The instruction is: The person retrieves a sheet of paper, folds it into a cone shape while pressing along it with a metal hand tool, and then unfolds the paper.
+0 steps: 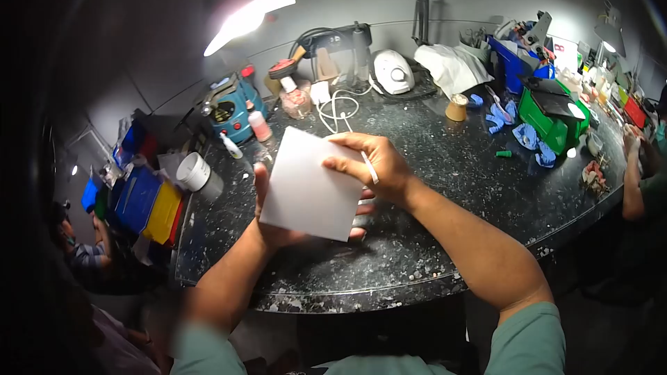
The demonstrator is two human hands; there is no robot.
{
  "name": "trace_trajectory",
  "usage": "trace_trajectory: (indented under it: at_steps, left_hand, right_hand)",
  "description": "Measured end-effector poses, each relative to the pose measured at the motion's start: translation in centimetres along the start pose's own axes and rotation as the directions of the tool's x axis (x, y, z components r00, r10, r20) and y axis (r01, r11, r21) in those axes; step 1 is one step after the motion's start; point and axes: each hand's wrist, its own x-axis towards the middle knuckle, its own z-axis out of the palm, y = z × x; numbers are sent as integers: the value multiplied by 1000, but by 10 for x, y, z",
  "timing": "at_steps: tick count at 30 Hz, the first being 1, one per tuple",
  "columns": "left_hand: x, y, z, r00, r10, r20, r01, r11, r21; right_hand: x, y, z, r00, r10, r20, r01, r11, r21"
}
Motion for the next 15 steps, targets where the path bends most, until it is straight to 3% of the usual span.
trace_trajectory:
  at_steps: [1,2,5,9,10,15]
  left_hand:
    - [-1,1,-1,1000,-24,0,24,1000,17]
    - [-1,1,-1,999,45,-7,-45,998,-49]
    - [-5,5,-8,986,148,-74,-131,971,199]
    - [-4,-5,4,935,269,-233,-189,930,315]
    - [-5,-5,0,939,285,-190,-232,937,261]
    - [1,-6,8,851,483,-205,-384,840,383]
  right_hand:
    - [0,4,2,995,-103,-16,100,986,-134]
    - [-2,3,-1,976,-218,4,198,878,-436]
    - [-5,10,3,962,-272,-11,230,833,-504]
    - [-6,10,8,961,-276,-32,217,817,-534]
    - [-6,8,8,960,-281,-14,232,819,-524]
    - [-6,8,10,926,-377,19,328,777,-537]
